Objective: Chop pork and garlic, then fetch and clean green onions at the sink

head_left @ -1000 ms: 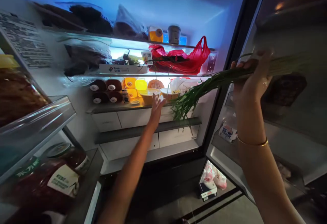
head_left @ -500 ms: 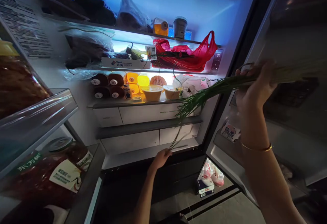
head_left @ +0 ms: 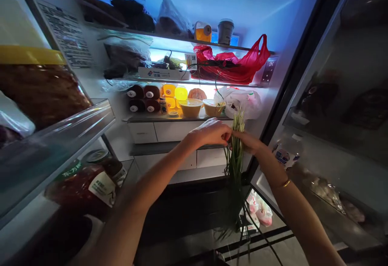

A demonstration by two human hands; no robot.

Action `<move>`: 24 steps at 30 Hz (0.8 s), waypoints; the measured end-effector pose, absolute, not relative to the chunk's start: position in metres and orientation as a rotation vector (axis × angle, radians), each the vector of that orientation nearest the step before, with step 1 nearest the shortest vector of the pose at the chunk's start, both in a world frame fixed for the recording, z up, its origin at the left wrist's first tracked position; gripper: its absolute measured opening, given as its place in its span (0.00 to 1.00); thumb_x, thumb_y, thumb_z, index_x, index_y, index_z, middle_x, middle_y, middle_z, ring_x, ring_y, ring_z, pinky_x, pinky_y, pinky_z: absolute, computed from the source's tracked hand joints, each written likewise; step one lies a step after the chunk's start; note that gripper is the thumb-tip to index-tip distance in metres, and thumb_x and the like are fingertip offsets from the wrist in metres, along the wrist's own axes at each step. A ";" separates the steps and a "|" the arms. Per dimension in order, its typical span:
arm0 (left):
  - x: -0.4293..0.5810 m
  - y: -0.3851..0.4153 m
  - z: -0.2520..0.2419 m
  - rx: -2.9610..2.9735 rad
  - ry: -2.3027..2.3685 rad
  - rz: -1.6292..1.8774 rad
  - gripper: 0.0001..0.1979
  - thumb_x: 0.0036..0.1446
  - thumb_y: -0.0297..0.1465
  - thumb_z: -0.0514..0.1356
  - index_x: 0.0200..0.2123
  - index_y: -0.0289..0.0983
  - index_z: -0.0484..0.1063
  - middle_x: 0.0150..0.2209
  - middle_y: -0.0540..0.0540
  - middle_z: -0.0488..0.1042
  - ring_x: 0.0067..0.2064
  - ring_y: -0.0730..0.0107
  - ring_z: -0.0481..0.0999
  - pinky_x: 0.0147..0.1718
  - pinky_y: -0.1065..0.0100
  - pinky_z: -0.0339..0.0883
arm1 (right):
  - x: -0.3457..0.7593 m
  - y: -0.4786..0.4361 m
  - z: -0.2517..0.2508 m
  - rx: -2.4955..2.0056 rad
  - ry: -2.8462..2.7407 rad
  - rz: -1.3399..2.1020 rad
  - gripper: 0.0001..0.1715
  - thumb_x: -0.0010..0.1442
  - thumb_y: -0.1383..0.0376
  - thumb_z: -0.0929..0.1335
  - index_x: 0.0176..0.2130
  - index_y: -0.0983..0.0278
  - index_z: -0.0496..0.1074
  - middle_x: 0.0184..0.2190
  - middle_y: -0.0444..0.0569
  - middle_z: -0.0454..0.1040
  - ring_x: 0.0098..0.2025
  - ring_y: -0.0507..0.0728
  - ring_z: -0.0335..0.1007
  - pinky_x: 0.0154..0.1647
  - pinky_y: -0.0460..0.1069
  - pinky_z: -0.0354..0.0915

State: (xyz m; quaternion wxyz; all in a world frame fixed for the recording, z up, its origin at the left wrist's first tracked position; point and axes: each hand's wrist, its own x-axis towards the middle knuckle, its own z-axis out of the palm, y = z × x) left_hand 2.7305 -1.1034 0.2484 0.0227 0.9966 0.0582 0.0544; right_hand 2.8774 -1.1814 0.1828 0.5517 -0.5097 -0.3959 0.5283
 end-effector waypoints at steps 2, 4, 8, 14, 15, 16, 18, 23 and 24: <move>2.737 -1.100 0.255 3.230 0.108 0.346 0.06 0.47 0.36 0.60 0.27 0.40 0.72 0.26 0.51 0.73 0.35 0.70 0.70 0.43 0.66 0.54 | 2.875 -1.175 0.174 -1.131 -0.875 1.291 0.09 0.51 0.61 0.67 0.31 0.65 0.72 0.20 0.45 0.73 0.21 0.50 0.67 0.22 0.44 0.65; 2.740 -1.094 0.259 3.312 0.073 0.600 0.11 0.47 0.40 0.60 0.31 0.40 0.72 0.32 0.47 0.73 0.43 0.62 0.68 0.49 0.60 0.50 | 2.877 -1.171 0.171 -1.028 -0.850 1.324 0.12 0.51 0.59 0.67 0.34 0.64 0.72 0.21 0.44 0.72 0.22 0.50 0.67 0.23 0.44 0.65; 2.741 -1.066 0.274 3.175 0.249 1.216 0.21 0.52 0.44 0.54 0.45 0.37 0.66 0.47 0.41 0.68 0.51 0.58 0.62 0.53 0.58 0.47 | 2.887 -1.164 0.177 -0.890 -0.827 1.296 0.17 0.49 0.55 0.69 0.37 0.63 0.72 0.17 0.39 0.66 0.19 0.47 0.61 0.21 0.42 0.62; 2.786 -1.012 0.321 3.059 0.553 1.556 0.19 0.59 0.36 0.47 0.51 0.34 0.60 0.50 0.40 0.65 0.53 0.60 0.59 0.51 0.60 0.50 | 2.915 -1.150 0.205 -0.802 -0.736 1.137 0.20 0.45 0.54 0.71 0.36 0.64 0.72 0.17 0.37 0.63 0.19 0.46 0.60 0.22 0.44 0.62; 2.801 -1.005 0.330 3.125 0.537 1.505 0.18 0.60 0.34 0.46 0.50 0.33 0.62 0.49 0.39 0.66 0.52 0.60 0.61 0.50 0.60 0.51 | 2.919 -1.146 0.209 -0.810 -0.739 1.102 0.19 0.45 0.55 0.72 0.35 0.65 0.72 0.17 0.37 0.62 0.19 0.46 0.59 0.22 0.43 0.61; 2.817 -0.999 0.339 3.189 0.541 1.441 0.17 0.60 0.32 0.44 0.48 0.33 0.64 0.47 0.39 0.68 0.51 0.61 0.62 0.49 0.61 0.53 | 2.922 -1.142 0.214 -0.822 -0.739 1.060 0.19 0.44 0.56 0.72 0.34 0.65 0.73 0.16 0.37 0.62 0.18 0.46 0.59 0.21 0.43 0.61; 2.848 -0.987 0.356 3.281 0.653 1.302 0.17 0.60 0.27 0.41 0.46 0.30 0.66 0.43 0.37 0.70 0.48 0.60 0.65 0.47 0.60 0.54 | 2.926 -1.135 0.220 -0.843 -0.737 0.971 0.19 0.44 0.55 0.72 0.32 0.65 0.73 0.15 0.37 0.62 0.18 0.46 0.59 0.20 0.43 0.59; 2.892 -0.955 0.388 3.242 1.178 0.984 0.13 0.56 0.28 0.51 0.42 0.30 0.70 0.40 0.36 0.73 0.46 0.58 0.68 0.49 0.56 0.52 | 2.933 -1.125 0.232 -0.709 -0.741 0.948 0.18 0.44 0.55 0.72 0.31 0.66 0.73 0.15 0.38 0.62 0.24 0.49 0.66 0.25 0.44 0.62; 2.893 -0.948 0.392 3.230 1.211 0.960 0.12 0.55 0.28 0.52 0.40 0.31 0.71 0.40 0.37 0.73 0.45 0.58 0.69 0.48 0.56 0.54 | 2.935 -1.124 0.234 -0.667 -0.740 0.974 0.18 0.45 0.55 0.72 0.32 0.66 0.73 0.14 0.37 0.61 0.23 0.49 0.66 0.27 0.44 0.63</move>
